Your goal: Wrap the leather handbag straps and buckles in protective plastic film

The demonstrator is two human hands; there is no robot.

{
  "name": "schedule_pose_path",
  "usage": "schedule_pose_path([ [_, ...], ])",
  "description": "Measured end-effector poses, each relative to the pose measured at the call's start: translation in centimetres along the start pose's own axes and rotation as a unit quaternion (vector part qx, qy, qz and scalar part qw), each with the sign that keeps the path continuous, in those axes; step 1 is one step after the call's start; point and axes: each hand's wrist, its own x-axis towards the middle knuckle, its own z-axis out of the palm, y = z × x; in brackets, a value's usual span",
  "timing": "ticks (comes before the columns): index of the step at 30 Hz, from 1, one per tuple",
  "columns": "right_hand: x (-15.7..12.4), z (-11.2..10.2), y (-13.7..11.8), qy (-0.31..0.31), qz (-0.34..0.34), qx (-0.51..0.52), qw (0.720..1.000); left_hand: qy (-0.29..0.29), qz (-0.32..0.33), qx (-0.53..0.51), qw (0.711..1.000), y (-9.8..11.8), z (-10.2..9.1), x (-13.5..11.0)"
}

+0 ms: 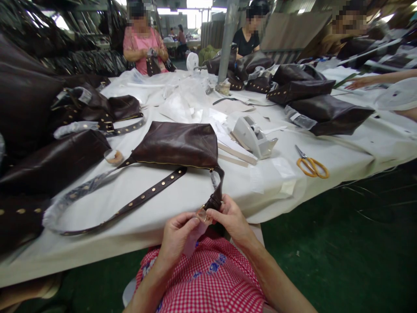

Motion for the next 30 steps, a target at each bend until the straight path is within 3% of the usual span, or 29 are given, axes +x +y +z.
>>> schedule_pose_path([
  [9,-0.2,0.2,0.6,-0.002,0.009,-0.028,1.000,-0.039,0.013,0.070,0.997,0.4,-0.7,-0.4],
  [15,-0.1,-0.3,1.3,0.000,-0.016,-0.081,0.997,-0.028,0.000,0.085,0.996,0.5,-0.9,-0.6],
  [21,-0.4,-0.3,1.1,-0.027,0.005,-0.058,0.998,-0.055,0.016,0.113,0.992,-0.2,-1.4,0.0],
  [26,-0.2,-0.6,1.7,0.005,0.005,-0.093,0.996,-0.078,0.069,0.180,0.978,-0.3,-1.7,0.3],
  [30,-0.1,-0.9,2.2,0.048,-0.029,-0.207,0.977,-0.083,0.077,0.204,0.972,-0.4,-1.8,0.4],
])
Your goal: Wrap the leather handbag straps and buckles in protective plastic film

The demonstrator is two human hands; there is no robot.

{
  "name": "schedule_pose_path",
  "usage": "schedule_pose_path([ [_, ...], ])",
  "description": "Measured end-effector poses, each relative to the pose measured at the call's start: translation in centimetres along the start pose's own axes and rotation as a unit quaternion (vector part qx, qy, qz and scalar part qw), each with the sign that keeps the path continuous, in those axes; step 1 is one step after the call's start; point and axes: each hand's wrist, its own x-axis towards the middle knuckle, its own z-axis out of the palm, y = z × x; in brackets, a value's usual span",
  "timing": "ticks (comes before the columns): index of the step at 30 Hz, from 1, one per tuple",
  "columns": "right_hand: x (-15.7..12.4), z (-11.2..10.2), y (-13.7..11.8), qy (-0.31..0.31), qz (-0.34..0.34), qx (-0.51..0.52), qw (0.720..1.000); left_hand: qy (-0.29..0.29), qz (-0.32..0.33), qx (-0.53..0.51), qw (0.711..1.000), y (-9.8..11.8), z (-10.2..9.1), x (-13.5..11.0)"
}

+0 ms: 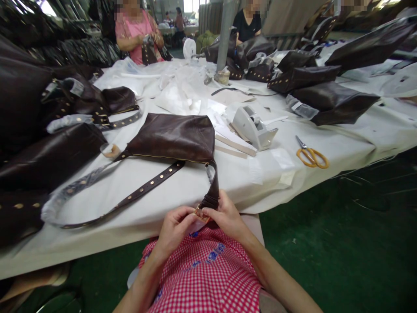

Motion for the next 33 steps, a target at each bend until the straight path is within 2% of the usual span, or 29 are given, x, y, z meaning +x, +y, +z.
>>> schedule_pose_path([
  [4,0.0,-0.1,0.2,0.009,-0.022,-0.059,0.998,-0.005,-0.009,-0.013,1.000,-0.3,0.1,0.0],
  [12,0.0,-0.2,0.7,-0.002,-0.021,-0.025,0.999,0.006,-0.042,-0.031,0.999,-0.4,0.4,-0.2],
  [20,0.1,-0.1,1.0,0.004,-0.023,-0.003,1.000,0.015,-0.019,-0.045,0.999,-1.0,0.3,-0.4],
  [27,0.1,0.0,1.0,-0.009,-0.011,0.014,1.000,0.015,-0.025,-0.034,0.999,-1.7,0.3,-0.5],
  [33,0.1,-0.1,0.6,-0.019,-0.013,0.014,1.000,0.016,-0.033,-0.069,0.997,-1.6,0.6,-0.4],
])
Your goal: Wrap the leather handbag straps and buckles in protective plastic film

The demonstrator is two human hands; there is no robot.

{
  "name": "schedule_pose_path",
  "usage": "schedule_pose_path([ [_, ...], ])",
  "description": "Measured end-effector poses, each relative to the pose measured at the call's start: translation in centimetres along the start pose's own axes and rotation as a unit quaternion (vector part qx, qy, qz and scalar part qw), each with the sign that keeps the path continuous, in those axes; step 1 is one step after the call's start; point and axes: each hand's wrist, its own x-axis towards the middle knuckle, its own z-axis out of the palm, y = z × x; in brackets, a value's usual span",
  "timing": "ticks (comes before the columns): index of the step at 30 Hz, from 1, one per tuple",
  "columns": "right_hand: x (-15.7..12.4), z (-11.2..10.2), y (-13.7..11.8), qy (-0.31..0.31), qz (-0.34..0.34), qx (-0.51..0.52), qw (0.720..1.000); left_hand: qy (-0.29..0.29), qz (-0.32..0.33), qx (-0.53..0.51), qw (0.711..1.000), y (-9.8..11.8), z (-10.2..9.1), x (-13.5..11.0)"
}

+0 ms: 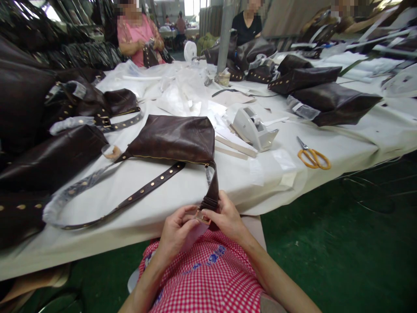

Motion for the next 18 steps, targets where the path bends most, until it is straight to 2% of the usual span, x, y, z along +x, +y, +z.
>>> schedule_pose_path([
  [7,0.03,0.25,-0.43,0.000,0.011,0.008,1.000,-0.019,-0.016,-0.038,0.999,-0.12,0.25,0.16],
  [13,-0.07,0.08,-0.78,0.008,0.018,-0.007,1.000,-0.058,-0.025,-0.073,0.995,0.25,0.24,0.17],
  [18,-0.04,-0.04,-0.49,-0.001,0.016,0.000,1.000,-0.072,-0.060,-0.121,0.988,0.34,0.33,0.08],
])
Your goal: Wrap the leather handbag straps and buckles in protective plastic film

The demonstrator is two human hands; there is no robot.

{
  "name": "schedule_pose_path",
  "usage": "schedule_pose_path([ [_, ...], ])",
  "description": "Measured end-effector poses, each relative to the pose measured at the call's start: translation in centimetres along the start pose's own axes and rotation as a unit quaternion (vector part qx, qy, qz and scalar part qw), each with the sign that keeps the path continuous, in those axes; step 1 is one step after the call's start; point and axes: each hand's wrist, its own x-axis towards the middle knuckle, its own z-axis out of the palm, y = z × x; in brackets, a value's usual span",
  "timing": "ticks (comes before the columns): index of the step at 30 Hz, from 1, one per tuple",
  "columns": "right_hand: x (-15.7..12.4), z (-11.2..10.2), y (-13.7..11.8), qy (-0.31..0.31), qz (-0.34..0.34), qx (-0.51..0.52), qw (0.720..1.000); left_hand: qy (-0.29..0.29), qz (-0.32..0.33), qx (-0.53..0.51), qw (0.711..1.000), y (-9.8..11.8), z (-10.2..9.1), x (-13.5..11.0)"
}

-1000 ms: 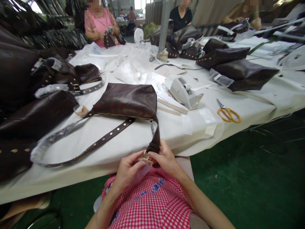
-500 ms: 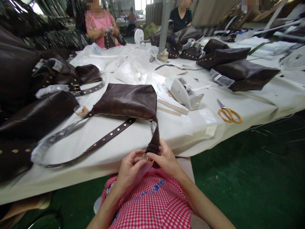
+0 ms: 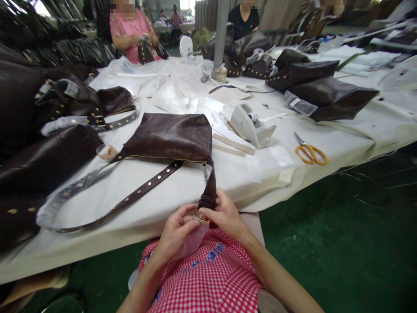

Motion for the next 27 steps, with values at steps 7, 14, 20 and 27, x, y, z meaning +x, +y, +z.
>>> schedule_pose_path([
  [7,0.1,0.3,-0.4,-0.006,0.010,0.053,0.999,0.018,0.011,-0.015,1.000,0.5,1.0,0.1],
  [14,-0.1,-0.2,-0.4,-0.011,0.016,0.024,1.000,0.064,0.013,-0.042,0.997,0.9,2.1,0.2],
  [20,-0.3,-0.9,-1.1,-0.047,0.013,0.041,0.998,0.081,0.019,-0.007,0.996,1.4,2.4,0.3],
  [27,0.0,-1.9,-1.6,-0.087,0.013,0.102,0.991,0.091,0.051,0.009,0.994,1.3,2.5,0.4],
])
